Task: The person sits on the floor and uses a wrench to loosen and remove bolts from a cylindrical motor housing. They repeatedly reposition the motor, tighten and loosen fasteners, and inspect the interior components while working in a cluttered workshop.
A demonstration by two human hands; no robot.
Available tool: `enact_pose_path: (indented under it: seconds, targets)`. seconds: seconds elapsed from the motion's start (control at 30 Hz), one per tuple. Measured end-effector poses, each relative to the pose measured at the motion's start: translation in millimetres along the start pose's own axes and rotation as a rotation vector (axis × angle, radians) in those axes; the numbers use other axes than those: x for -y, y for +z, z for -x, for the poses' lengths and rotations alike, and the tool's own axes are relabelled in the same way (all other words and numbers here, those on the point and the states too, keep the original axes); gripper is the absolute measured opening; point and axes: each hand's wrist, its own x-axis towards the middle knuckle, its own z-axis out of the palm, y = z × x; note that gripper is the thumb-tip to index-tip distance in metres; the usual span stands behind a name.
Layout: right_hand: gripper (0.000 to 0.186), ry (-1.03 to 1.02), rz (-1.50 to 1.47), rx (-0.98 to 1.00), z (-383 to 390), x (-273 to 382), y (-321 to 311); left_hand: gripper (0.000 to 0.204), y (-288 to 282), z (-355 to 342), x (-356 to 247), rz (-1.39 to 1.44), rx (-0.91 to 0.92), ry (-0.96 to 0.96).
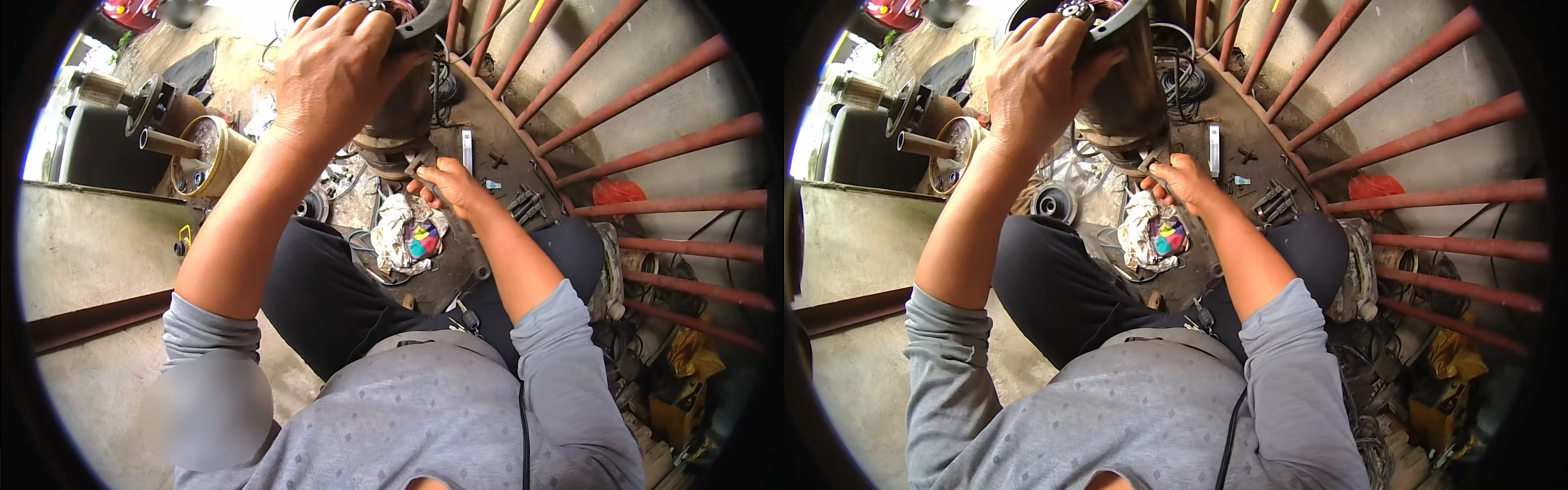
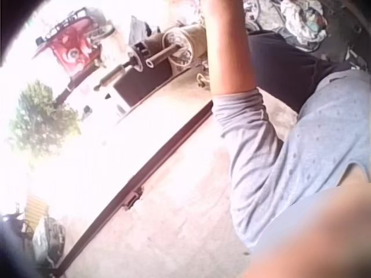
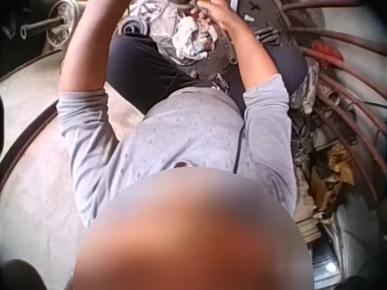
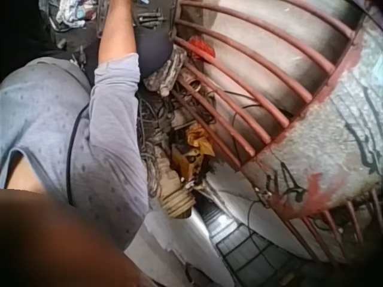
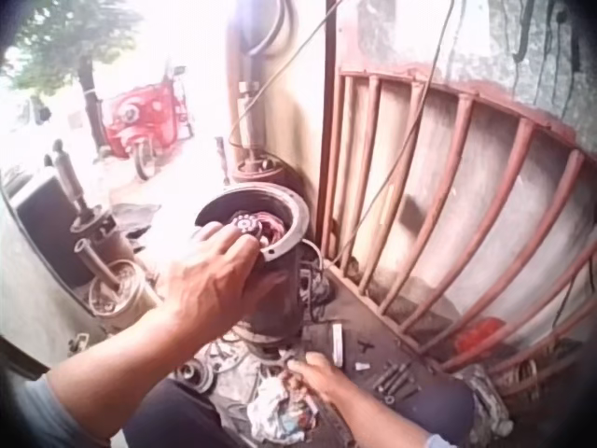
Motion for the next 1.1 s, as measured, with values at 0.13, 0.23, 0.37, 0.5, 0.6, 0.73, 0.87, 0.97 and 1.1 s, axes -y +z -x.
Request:
enact_pose_path:
  seconds: [0.13, 0.23, 0.37, 0.5, 0.6, 0.73, 0.87, 0.97, 1.1]
  targets:
    - [0.033, 0.029, 0.060, -0.062, 13, -5, 13, 0.038, 11, 3, -1, 0.071, -0.302, 0.100]
    - [0.038, -0.001, -0.050, -0.187, 8, -14, 35, 0.037, 12, 3, -5, 0.079, -0.320, 0.069]
    - [0.038, 0.083, 0.062, -0.067, 6, 8, 10, 0.036, 15, 2, -1, 0.057, -0.305, 0.085]
    - [0.044, 0.277, 0.307, 0.085, -6, 46, -19, 0.035, 19, 0, 4, 0.092, -0.340, 0.101]
    - [0.041, 0.248, 0.348, 0.061, -7, 44, -14, 0.037, 24, 1, 4, 0.094, -0.359, 0.092]
    - [0.035, -0.030, 0.140, -0.208, 1, -1, 37, 0.038, 24, -1, 2, 0.100, -0.356, 0.084]
    - [0.039, 0.067, 0.139, -0.146, -4, 6, 21, 0.036, 21, -1, 1, 0.093, -0.338, 0.094]
    - [0.038, 0.053, 0.095, -0.158, -3, 7, 21, 0.036, 20, -1, -1, 0.101, -0.308, 0.075]
    - [0.037, 0.002, -0.188, -0.461, -21, -28, 74, 0.037, 22, -2, -4, 0.074, -0.332, 0.062]
